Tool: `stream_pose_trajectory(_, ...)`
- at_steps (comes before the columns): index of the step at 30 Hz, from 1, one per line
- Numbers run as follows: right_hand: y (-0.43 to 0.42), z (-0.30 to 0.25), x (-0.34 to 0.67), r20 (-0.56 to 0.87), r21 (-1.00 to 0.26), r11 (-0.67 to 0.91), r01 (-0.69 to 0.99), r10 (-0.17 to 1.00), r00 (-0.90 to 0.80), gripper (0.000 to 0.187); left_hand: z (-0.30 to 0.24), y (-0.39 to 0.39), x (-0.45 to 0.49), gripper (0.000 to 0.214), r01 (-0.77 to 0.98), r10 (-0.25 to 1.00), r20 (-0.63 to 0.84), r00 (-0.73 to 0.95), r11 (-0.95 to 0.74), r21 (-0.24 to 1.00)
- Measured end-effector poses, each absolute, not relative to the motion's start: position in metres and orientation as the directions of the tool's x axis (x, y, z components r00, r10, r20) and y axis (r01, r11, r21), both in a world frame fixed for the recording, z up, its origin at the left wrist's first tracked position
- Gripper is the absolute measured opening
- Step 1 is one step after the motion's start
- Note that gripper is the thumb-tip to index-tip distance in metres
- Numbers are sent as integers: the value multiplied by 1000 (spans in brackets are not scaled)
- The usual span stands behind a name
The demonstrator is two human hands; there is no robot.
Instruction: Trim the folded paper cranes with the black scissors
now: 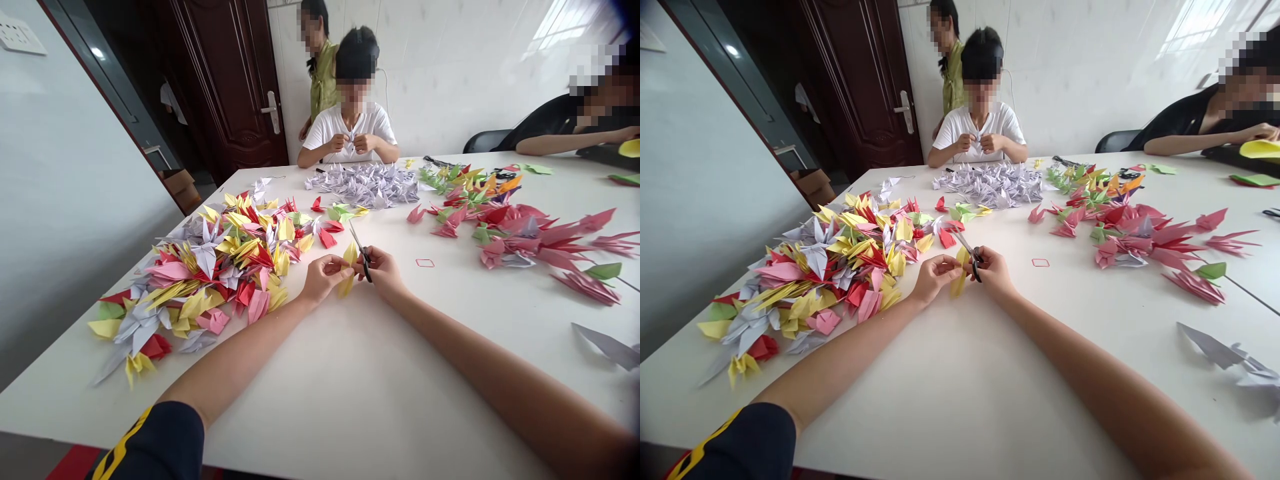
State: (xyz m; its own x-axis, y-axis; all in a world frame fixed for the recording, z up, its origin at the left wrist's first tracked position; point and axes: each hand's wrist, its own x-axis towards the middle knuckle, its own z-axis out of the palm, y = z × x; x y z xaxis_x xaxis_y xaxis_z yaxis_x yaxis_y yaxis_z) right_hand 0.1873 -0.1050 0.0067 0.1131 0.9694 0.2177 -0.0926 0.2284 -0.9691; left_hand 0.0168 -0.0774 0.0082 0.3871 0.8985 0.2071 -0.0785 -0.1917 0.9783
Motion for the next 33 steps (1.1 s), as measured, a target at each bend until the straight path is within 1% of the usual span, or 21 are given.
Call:
stream_pose_trajectory(2,-107,8,184,246,-963,254,-90,965,95,35,9,-79,18,35,-53,912,196,361,-190,980)
stream_pose_trajectory(4,-109,9,182,262,-959,271,-78,959,108,37,8,-78,19,40,-54,919,181,351,-173,983)
stream_pose_trajectory(11,-112,16,181,233,-963,249,-105,961,146,39,6,-71,18,40,-158,930,169,326,-123,980)
stream_pose_trajectory(16,-110,15,183,170,-967,193,-165,975,144,39,6,-70,18,41,-218,942,134,306,-67,974)
stream_pose_trajectory(20,-108,11,185,85,-967,99,-236,994,69,37,8,-71,17,42,-240,952,135,275,-68,968)
stream_pose_trajectory(22,-107,9,185,76,-966,86,-242,996,52,36,9,-72,17,48,-238,949,136,284,-67,969)
stream_pose_trajectory(25,-105,7,186,93,-974,109,-200,992,85,36,10,-75,17,55,-223,945,146,293,-81,971)
stream_pose_trajectory(31,-107,10,183,135,-979,157,-133,978,162,39,6,-76,19,42,-104,935,226,272,-205,973)
stream_pose_trajectory(33,-109,12,181,146,-980,167,-107,972,182,40,5,-75,19,38,-49,935,226,273,-222,974)
